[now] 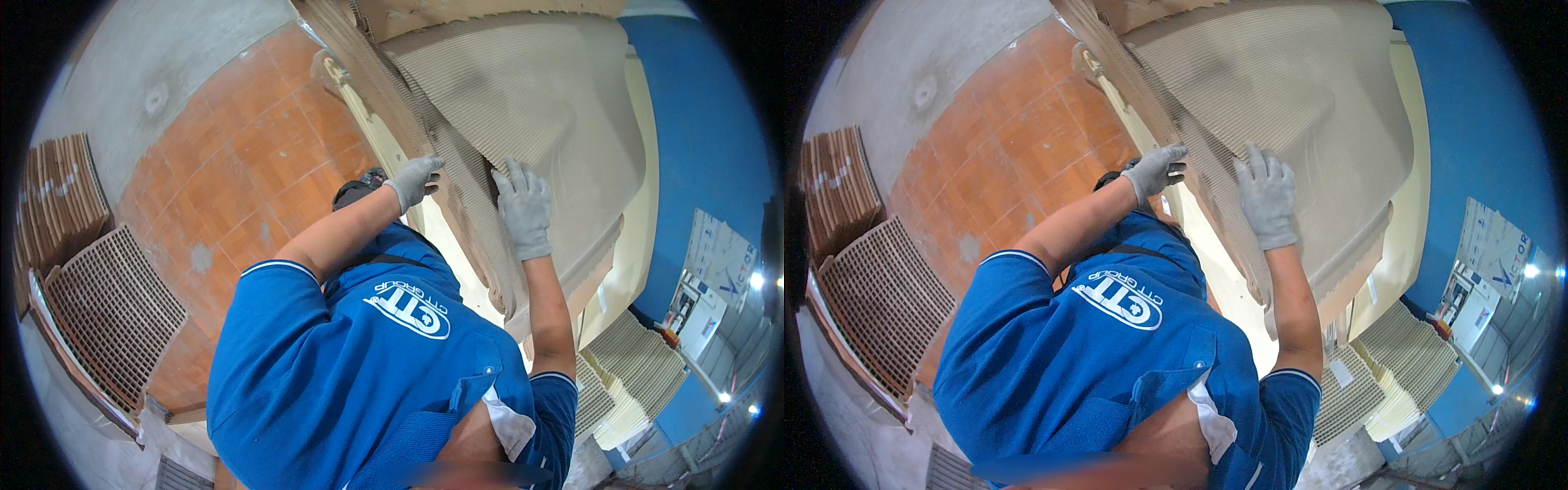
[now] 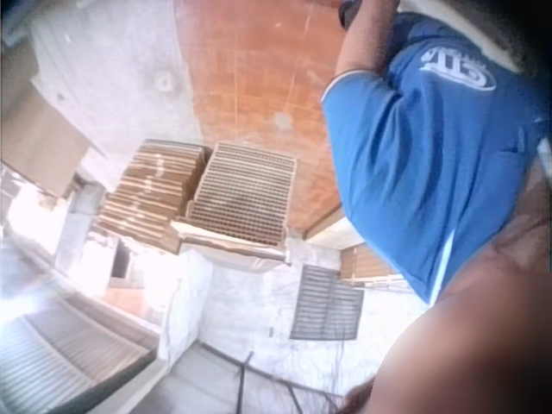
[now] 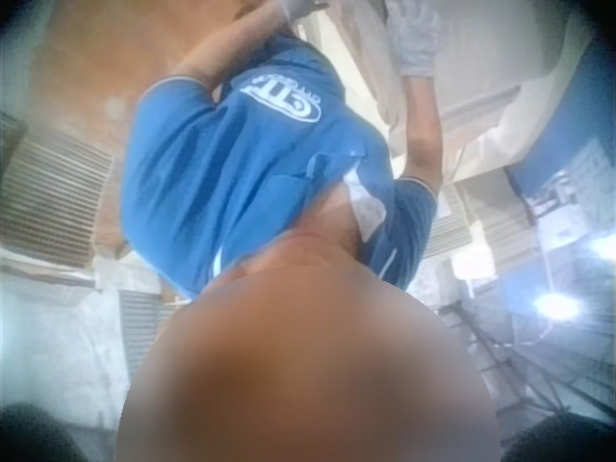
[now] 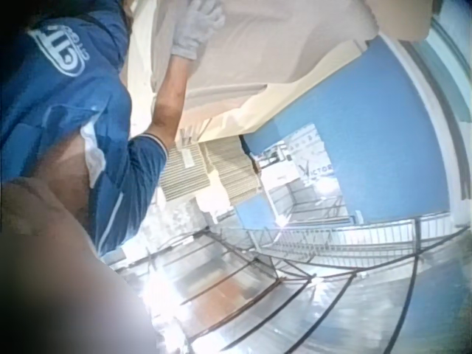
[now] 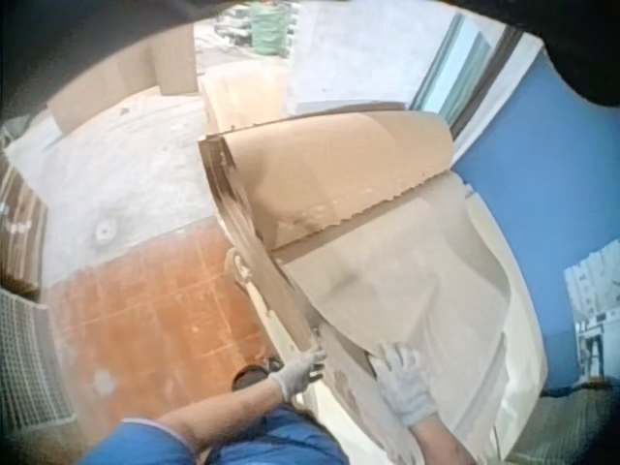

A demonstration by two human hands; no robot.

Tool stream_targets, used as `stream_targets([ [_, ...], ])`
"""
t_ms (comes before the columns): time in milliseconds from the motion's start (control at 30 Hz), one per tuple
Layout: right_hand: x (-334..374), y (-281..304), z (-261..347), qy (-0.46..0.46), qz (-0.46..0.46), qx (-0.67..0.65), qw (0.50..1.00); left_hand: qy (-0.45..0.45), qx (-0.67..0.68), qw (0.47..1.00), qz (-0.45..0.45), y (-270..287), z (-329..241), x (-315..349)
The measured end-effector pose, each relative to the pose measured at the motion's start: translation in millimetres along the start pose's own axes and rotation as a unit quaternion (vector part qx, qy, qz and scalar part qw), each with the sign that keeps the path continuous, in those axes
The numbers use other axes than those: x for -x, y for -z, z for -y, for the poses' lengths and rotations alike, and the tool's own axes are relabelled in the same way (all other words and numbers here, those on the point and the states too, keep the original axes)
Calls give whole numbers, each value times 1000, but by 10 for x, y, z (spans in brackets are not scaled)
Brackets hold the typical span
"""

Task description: The person picks up and folds large corrugated cardboard sheets, then carries them across the room. They place a sheet on a table and smooth it with both hands. The person continues to fold and stack cardboard pieces on the floor.

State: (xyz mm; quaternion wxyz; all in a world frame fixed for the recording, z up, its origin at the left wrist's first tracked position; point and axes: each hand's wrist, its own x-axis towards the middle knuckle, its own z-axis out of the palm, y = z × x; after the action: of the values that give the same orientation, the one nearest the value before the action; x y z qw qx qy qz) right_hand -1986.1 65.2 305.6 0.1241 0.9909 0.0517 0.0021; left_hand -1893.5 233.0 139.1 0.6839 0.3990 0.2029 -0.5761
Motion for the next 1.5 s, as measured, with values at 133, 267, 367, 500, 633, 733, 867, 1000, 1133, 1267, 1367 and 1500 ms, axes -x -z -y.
stream_targets([
  [133,-17,58,-9,0,-12,-11,1000,2,-17,1000,23,-98,-28,78],
  [267,-49,130,-10,-12,-25,-36,999,7,1,999,45,-211,-6,84],
  [367,-58,176,-23,-22,-27,-46,998,-18,52,996,65,-251,112,-12],
  [500,-47,204,-54,-13,-18,-25,999,-104,-69,992,-19,-203,249,-94],
  [633,-36,206,-58,-10,-16,-12,1000,34,26,997,-66,-237,260,-48],
  [733,-29,198,-44,-20,-13,-19,1000,30,39,998,-31,-298,223,2],
  [867,-17,185,-35,-28,-15,-21,999,26,88,995,-26,-261,195,38],
  [1000,-4,180,-36,-30,-17,-16,999,19,148,988,40,-156,219,101],
  [1133,-5,186,-13,-37,-30,-20,999,3,169,977,126,-166,207,210],
  [1267,-22,222,10,-65,-44,-46,996,-6,194,950,246,-256,120,320],
  [1367,-32,295,-9,-80,-55,-48,994,-4,214,933,289,-333,56,397],
  [1500,-17,454,-71,-92,-59,-46,993,5,223,937,269,-515,-35,456],
])
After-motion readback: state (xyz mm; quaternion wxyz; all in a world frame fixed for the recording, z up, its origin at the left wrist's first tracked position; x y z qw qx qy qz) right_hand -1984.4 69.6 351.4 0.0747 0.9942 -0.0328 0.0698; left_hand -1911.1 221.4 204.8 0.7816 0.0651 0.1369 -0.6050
